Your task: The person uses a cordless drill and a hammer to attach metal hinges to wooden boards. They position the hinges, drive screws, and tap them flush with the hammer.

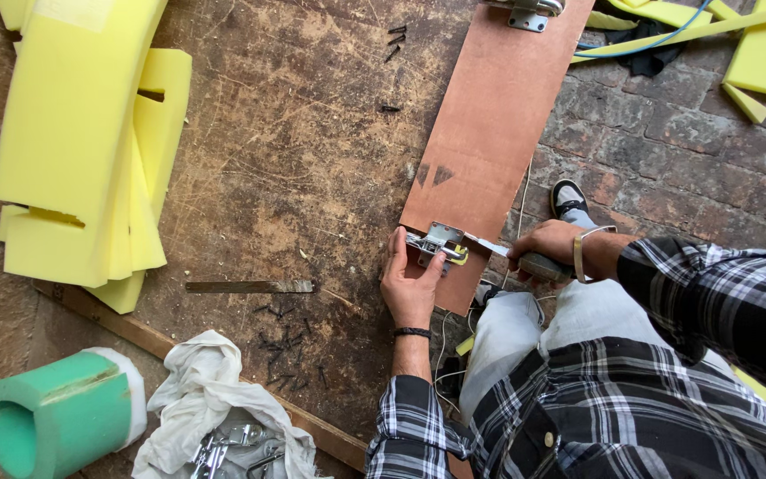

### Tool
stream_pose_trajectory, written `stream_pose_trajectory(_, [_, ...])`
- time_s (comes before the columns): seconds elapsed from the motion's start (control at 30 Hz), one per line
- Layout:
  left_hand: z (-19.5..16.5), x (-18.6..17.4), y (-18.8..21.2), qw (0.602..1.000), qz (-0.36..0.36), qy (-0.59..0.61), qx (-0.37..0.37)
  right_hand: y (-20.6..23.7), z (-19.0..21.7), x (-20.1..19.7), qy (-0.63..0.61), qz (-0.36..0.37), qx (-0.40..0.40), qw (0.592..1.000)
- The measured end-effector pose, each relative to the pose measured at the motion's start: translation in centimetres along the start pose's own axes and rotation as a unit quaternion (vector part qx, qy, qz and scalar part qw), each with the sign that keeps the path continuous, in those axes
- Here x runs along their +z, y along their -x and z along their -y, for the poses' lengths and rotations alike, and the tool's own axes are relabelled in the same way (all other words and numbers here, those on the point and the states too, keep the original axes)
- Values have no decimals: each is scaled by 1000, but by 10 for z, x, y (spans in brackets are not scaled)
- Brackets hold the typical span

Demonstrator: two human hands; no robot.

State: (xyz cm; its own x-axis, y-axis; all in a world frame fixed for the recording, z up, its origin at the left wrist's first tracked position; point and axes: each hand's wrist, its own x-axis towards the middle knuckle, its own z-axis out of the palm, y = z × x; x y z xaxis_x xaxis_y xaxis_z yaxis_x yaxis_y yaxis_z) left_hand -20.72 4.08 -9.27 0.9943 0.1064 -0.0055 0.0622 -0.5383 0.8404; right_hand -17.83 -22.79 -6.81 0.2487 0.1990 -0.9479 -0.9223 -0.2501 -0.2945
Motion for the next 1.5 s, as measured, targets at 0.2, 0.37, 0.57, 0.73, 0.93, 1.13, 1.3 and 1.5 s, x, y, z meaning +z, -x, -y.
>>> stream_pose_trajectory(0.2, [0,-1,0,1000,-7,-12,18,8,-11,4,71,95,-10,993])
stream_pose_trajectory(0.37, [-1,-1,1,1000,-4,-16,21,13,-19,28,41,85,57,994])
stream_pose_trajectory(0.57, [1,-2,1,1000,1,-2,16,13,-19,42,20,67,46,996])
stream_pose_trajectory(0.73, [3,-1,1,1000,5,-2,23,13,-22,44,9,73,39,997])
stream_pose_trajectory(0.93, [3,-1,1,1000,5,-3,20,12,-22,44,11,62,39,997])
stream_pose_trajectory(1.13, [2,-2,0,999,-1,-3,34,11,-21,44,25,57,31,998])
stream_pose_trajectory(1.3, [2,-2,0,999,-2,-14,37,10,-21,44,33,55,26,998])
stream_pose_trajectory(1.5, [3,-2,0,999,-4,-12,44,9,-22,45,30,53,28,998])
